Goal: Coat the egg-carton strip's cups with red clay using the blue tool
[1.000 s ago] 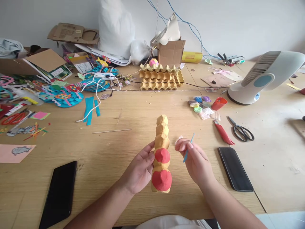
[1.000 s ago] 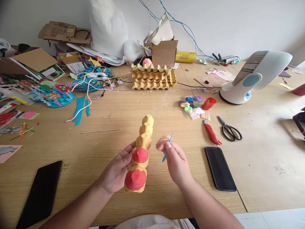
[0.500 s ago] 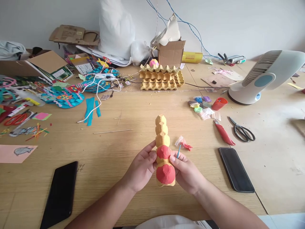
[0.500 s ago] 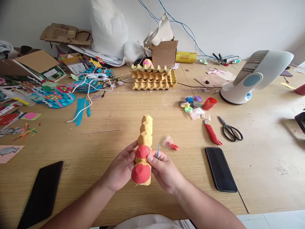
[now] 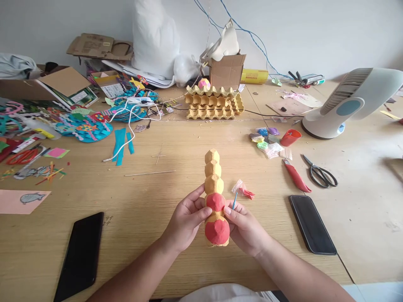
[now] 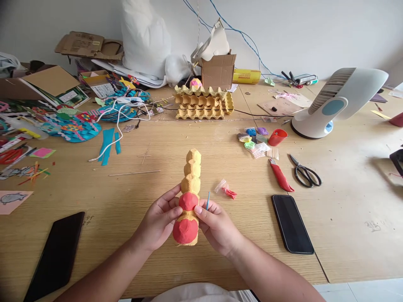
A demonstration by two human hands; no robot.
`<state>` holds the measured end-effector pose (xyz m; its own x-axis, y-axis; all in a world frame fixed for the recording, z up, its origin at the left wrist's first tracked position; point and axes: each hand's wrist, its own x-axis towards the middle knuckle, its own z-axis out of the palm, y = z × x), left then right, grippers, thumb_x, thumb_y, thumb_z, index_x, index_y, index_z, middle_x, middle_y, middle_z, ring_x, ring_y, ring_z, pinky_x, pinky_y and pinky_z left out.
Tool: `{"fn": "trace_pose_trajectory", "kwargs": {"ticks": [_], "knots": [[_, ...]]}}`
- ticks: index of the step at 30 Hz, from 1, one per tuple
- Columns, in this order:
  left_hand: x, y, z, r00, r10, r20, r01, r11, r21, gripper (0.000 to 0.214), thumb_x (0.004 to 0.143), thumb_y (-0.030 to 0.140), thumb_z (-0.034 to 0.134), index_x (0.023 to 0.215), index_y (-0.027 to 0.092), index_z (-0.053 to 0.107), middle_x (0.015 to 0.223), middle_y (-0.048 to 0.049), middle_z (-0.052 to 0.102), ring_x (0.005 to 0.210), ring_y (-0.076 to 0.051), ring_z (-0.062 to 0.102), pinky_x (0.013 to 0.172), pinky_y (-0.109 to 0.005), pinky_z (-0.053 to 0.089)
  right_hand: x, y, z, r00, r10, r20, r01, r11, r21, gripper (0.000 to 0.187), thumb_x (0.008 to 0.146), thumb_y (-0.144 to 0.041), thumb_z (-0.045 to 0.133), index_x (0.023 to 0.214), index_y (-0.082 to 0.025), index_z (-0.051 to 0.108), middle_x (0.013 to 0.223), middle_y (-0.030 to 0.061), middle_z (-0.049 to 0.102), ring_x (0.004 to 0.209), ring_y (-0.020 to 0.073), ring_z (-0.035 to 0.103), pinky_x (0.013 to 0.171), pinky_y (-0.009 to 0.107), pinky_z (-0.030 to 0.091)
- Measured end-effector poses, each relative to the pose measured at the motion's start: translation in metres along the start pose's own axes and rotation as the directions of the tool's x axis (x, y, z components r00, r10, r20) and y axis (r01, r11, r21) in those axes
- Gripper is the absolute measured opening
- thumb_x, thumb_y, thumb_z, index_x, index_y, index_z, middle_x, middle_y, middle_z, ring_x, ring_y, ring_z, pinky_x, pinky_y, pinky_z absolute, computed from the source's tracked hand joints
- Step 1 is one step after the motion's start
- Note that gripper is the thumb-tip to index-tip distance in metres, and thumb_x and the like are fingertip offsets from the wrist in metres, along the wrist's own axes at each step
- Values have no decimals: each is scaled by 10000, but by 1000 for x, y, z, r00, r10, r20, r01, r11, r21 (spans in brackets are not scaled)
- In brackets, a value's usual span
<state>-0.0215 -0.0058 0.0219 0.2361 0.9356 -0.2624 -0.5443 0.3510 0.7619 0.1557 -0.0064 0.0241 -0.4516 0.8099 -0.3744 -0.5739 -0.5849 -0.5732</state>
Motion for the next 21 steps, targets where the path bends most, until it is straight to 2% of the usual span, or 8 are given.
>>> {"fn": "trace_pose_trajectory", "kwargs": {"ticks": [8,15,18,21], "knots": [[-2,1,0,1000,-17,22,18,999,-46,649,787,283,848,1401,260,640,872,-41,720,786,-144,628,752,-265,496,0,-1,0,1000,-14,-1,14,1000,10,286,751,-373,904,821,-161,724,794,20,759,708,129,664,691,252,486],[-1,4,4,999,-16,28,17,998,-52,705,739,210,879,1399,276,639,784,-8,717,764,-138,645,786,-272,508,0,-2,-1,999,-31,26,31,999,-8,303,760,-409,889,851,-163,737,799,20,746,711,130,648,688,251,470],[-1,5,4,999,-28,17,28,999,-39,708,749,215,873,1411,272,628,798,-14,727,781,-143,657,804,-282,513,0,-4,-3,998,-60,25,63,994,-95,318,752,-432,889,863,-167,752,795,19,737,718,135,632,712,264,469],[-1,5,2,999,-41,16,42,998,-41,700,741,229,880,1396,275,641,824,-20,738,801,-152,669,809,-289,516,0,-9,-6,992,-121,28,124,960,-251,311,760,-449,877,848,-172,766,781,19,727,728,145,614,741,283,466]]}}
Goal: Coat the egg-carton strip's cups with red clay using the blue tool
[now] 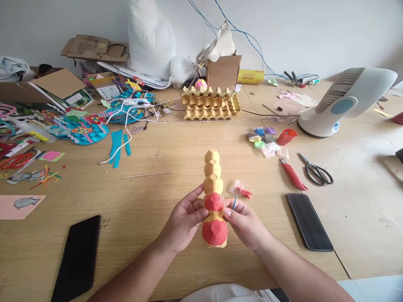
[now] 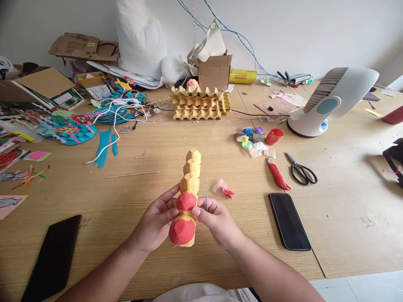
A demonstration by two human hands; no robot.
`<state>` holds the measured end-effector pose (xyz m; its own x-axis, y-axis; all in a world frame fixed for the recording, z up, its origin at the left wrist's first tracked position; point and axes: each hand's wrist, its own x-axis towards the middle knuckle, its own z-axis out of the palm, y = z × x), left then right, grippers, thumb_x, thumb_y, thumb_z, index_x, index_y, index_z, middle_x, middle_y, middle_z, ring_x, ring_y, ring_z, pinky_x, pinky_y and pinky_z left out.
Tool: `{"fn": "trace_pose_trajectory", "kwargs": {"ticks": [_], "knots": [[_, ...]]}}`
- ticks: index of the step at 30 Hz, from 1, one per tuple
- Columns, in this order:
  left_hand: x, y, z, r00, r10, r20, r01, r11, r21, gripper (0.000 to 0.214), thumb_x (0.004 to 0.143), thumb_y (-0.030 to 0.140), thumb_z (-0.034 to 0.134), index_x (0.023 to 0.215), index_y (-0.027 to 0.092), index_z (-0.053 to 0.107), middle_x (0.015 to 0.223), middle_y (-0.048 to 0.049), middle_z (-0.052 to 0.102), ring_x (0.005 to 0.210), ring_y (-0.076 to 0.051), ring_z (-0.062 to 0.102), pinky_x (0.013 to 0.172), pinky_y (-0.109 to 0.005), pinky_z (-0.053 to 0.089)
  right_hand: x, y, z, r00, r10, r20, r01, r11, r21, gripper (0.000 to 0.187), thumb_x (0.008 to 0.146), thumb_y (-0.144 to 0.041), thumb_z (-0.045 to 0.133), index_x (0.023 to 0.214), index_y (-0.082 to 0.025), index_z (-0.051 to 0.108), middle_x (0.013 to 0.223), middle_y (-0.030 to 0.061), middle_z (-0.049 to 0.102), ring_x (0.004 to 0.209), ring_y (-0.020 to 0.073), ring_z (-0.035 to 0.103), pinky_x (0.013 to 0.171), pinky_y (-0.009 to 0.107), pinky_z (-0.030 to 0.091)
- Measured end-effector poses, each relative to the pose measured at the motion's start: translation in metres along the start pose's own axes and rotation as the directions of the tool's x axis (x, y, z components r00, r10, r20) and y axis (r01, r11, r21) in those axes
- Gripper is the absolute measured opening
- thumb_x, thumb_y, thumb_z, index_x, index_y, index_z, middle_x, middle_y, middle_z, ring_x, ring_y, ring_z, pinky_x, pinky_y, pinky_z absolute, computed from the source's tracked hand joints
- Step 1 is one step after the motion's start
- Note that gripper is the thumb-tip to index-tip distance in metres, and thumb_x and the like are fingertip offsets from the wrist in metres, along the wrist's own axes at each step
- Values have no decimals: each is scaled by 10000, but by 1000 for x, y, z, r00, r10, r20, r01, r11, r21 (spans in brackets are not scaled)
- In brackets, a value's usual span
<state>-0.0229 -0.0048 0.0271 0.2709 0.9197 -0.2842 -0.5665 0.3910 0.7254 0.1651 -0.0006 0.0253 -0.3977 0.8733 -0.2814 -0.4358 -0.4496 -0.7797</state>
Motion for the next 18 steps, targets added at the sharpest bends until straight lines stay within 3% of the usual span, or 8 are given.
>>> {"fn": "trace_pose_trajectory", "kwargs": {"ticks": [3,12,18], "knots": [[0,-1,-2,1000,4,15,-5,1000,12,697,742,238,879,1395,284,641,836,-18,736,808,-153,669,808,-289,514,1,-4,-2,999,-39,3,39,992,-120,312,752,-461,876,837,-178,777,766,16,710,718,150,587,729,291,457],[-1,-1,-6,994,5,112,-10,999,43,721,792,238,842,1459,300,575,922,-42,745,858,-165,666,829,-307,509,2,-5,1,996,-92,1,89,968,-236,355,746,-483,868,717,-180,685,630,-28,547,607,116,423,599,272,332],[0,2,-8,996,-5,85,-3,996,89,782,785,217,842,1499,274,526,948,-56,762,875,-195,691,823,-324,520,3,-8,-4,993,-52,104,83,943,-323,385,805,-503,813,717,-189,608,633,-47,446,600,111,329,578,278,251]]}}
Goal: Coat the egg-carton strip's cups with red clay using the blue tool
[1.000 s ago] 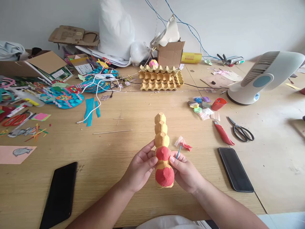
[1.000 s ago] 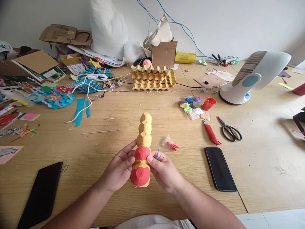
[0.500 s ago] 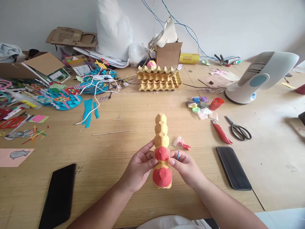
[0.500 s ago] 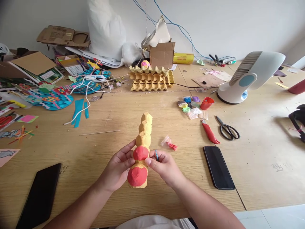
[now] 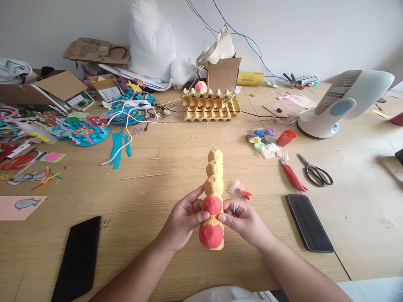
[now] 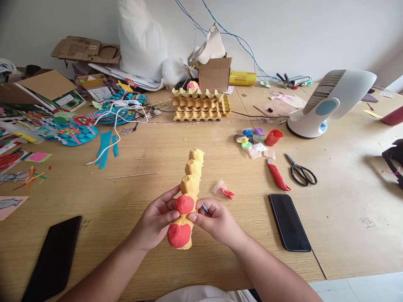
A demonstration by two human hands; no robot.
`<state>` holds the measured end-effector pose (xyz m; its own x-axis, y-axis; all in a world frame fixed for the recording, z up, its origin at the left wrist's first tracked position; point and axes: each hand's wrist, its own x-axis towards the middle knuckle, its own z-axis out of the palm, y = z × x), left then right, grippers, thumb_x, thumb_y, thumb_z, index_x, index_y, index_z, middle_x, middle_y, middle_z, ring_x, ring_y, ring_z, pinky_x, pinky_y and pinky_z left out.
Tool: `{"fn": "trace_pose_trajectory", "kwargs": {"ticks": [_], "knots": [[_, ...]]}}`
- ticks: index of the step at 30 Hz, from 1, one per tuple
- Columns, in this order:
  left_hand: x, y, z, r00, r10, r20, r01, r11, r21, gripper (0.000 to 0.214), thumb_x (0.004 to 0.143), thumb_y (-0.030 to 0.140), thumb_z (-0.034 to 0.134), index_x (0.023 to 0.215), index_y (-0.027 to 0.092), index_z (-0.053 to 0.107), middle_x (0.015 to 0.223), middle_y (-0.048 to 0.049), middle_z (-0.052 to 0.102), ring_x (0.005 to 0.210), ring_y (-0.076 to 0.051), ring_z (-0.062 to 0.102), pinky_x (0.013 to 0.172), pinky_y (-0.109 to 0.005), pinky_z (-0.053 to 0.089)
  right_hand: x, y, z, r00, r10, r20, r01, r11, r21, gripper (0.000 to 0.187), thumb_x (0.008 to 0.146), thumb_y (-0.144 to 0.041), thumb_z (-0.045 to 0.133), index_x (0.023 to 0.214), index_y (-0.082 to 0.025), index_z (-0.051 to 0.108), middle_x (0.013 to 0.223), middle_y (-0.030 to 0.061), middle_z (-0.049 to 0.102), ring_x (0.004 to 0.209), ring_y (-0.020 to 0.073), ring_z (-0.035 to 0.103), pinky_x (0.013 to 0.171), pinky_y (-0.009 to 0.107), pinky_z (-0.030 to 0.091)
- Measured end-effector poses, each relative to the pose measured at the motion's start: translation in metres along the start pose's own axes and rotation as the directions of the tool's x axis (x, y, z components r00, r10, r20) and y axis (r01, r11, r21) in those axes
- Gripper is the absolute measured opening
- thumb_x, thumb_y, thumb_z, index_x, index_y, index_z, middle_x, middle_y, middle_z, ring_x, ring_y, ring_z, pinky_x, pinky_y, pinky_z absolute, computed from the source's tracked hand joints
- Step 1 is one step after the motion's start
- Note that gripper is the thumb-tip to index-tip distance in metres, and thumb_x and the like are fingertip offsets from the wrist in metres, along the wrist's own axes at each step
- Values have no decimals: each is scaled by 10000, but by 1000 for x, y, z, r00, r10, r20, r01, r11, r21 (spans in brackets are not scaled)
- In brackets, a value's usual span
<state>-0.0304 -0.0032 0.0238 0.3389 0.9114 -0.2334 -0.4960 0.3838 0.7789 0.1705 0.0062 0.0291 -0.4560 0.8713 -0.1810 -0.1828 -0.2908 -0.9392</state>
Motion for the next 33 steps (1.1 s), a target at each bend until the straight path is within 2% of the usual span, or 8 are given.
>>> {"fn": "trace_pose_trajectory", "kwargs": {"ticks": [7,13,20,25,27,29,31,33], "knots": [[-1,4,-2,1000,23,6,-24,995,99,812,794,266,841,1526,258,488,999,-85,783,939,-234,721,860,-351,539,1,-4,-3,999,-41,9,42,996,-77,383,861,-512,755,722,-192,598,629,-53,379,602,114,283,575,290,214],[0,1,-7,998,41,-41,-33,982,186,857,780,268,848,1544,245,460,900,-45,762,842,-198,712,763,-290,538,2,-3,0,998,-49,48,54,991,-122,405,873,-523,736,695,-196,576,614,-59,366,570,105,258,544,285,201],[2,3,-6,1000,-1,-15,4,984,179,850,786,260,840,1545,235,458,894,-45,757,837,-192,703,768,-298,536,0,-3,2,997,-54,51,59,993,-99,388,894,-483,727,696,-203,546,632,-56,375,574,105,261,543,281,222],[0,5,-4,999,7,36,-10,998,60,847,752,285,875,1513,266,504,908,-40,747,830,-183,684,780,-296,527,-1,-1,3,998,-38,47,40,998,-40,354,867,-489,755,733,-196,608,642,-46,423,586,111,305,560,281,247],[0,5,-1,998,1,58,1,999,-42,731,808,401,822,1472,248,557,967,-73,750,887,-211,686,809,-323,533,-1,0,4,999,-31,31,31,999,-16,339,859,-488,765,753,-194,634,650,-41,441,597,115,332,570,280,259],[0,5,1,998,-45,46,50,992,-116,548,912,483,685,1396,231,629,1004,-95,744,921,-220,682,817,-334,536,-1,2,4,1000,-20,19,20,1000,8,341,834,-478,794,732,-192,638,644,-42,449,599,114,343,574,279,266],[2,3,3,993,-116,32,120,979,-167,423,964,468,611,1311,238,684,990,-81,736,887,-198,678,795,-321,536,-2,4,6,1000,5,22,-6,999,48,337,793,-455,839,718,-188,647,635,-47,462,596,108,353,576,272,279],[3,1,3,986,-161,39,165,961,-220,343,945,414,658,1246,257,707,963,-49,727,833,-167,671,771,-301,537,-3,6,9,999,41,17,-43,989,141,316,760,-439,873,758,-183,686,641,-49,501,599,102,383,592,263,312]]}}
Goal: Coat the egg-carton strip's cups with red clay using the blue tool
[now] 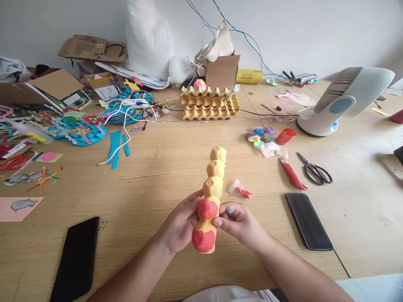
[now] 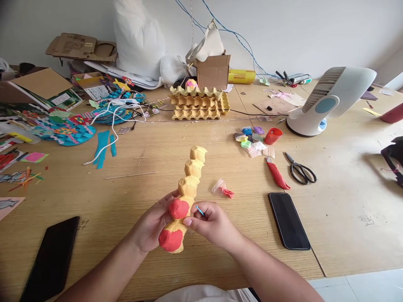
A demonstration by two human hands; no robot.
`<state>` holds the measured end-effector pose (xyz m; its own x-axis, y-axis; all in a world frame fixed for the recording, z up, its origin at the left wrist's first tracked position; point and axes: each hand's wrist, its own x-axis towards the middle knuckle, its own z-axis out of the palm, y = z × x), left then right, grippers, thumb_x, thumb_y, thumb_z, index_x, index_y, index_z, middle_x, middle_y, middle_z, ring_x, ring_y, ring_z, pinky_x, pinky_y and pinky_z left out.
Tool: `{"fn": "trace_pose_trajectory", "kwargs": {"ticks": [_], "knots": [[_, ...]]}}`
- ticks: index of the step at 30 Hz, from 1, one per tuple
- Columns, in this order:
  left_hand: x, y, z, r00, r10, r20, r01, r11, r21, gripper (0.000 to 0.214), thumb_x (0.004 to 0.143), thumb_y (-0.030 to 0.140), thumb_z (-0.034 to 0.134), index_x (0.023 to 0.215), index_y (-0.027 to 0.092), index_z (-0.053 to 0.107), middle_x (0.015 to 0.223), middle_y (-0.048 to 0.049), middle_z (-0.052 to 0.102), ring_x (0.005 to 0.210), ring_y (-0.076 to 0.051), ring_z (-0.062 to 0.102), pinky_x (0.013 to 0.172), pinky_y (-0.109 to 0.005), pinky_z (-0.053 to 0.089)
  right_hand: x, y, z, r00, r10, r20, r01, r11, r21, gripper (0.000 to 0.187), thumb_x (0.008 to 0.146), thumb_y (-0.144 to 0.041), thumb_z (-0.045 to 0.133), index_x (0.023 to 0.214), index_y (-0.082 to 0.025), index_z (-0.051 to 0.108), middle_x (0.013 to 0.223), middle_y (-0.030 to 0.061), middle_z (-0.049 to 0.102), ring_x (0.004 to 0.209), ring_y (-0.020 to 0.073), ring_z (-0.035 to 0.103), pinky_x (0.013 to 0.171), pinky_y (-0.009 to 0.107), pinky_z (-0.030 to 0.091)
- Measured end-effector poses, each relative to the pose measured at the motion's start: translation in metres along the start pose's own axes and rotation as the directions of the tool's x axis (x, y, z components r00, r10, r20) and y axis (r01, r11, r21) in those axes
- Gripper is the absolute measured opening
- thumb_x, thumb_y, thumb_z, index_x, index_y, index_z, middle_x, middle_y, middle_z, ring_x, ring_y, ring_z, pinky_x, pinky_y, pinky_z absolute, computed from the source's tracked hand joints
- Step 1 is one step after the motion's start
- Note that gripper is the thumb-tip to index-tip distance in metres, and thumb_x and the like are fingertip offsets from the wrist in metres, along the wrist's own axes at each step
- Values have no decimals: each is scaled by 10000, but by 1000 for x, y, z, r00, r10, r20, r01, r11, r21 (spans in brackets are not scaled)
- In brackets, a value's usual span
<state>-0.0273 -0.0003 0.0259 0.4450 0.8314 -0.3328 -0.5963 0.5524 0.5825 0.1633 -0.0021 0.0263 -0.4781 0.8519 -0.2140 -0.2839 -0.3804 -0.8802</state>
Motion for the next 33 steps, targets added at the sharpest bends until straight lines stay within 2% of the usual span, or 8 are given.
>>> {"fn": "trace_pose_trajectory", "kwargs": {"ticks": [3,6,11,15,20,26,30,33], "knots": [[1,-3,-1,1000,-5,-19,4,998,-62,310,909,349,719,1207,263,709,931,-20,720,783,-132,662,729,-265,539,-2,4,5,997,78,-19,-73,978,195,338,730,-456,894,826,-178,729,682,-31,592,632,106,465,652,264,375],[0,-6,1,998,11,-57,-13,999,-47,335,901,341,734,1219,240,697,948,-33,738,801,-134,679,713,-247,552,-4,6,9,991,127,-44,-111,956,271,348,708,-448,911,773,-171,711,686,-15,639,650,120,519,692,281,404],[-3,-9,5,995,50,-81,-56,996,-72,311,869,291,779,1163,235,696,951,-28,768,794,-130,715,683,-221,572,-2,7,8,992,78,-97,-55,975,217,350,690,-412,926,716,-163,682,670,-17,626,653,119,519,686,277,405],[-4,-10,7,993,53,-109,-62,995,-80,316,861,266,789,1154,217,682,936,-27,774,772,-135,730,676,-227,587,-1,7,5,993,50,-105,-33,987,158,389,665,-409,937,691,-162,638,625,-45,533,599,88,426,608,249,341],[-3,-12,9,986,62,-153,-71,996,-50,341,863,285,790,1172,208,671,951,-33,775,778,-132,727,687,-223,582,-1,4,3,996,29,-84,-26,999,38,441,694,-446,907,655,-170,566,582,-76,390,564,73,293,548,250,225],[-5,-15,8,975,98,-199,-98,995,11,424,825,350,822,1195,207,672,925,-35,764,753,-134,701,656,-223,555,1,2,3,994,15,-108,-24,997,-77,475,707,-479,888,646,-186,519,586,-79,354,562,80,263,535,268,193],[-5,-12,10,973,105,-206,-101,994,31,428,813,354,831,1189,209,685,964,-45,766,770,-141,694,673,-237,549,2,3,0,994,22,-105,-29,998,-61,456,687,-460,909,658,-183,549,594,-77,375,568,83,274,547,268,205],[-3,-6,11,974,110,-198,-105,994,35,408,827,335,816,1191,197,695,980,-52,759,807,-155,693,711,-254,549,3,1,-3,997,58,-45,-55,996,65,426,657,-489,925,759,-170,661,623,-61,465,592,91,338,584,261,263]]}}
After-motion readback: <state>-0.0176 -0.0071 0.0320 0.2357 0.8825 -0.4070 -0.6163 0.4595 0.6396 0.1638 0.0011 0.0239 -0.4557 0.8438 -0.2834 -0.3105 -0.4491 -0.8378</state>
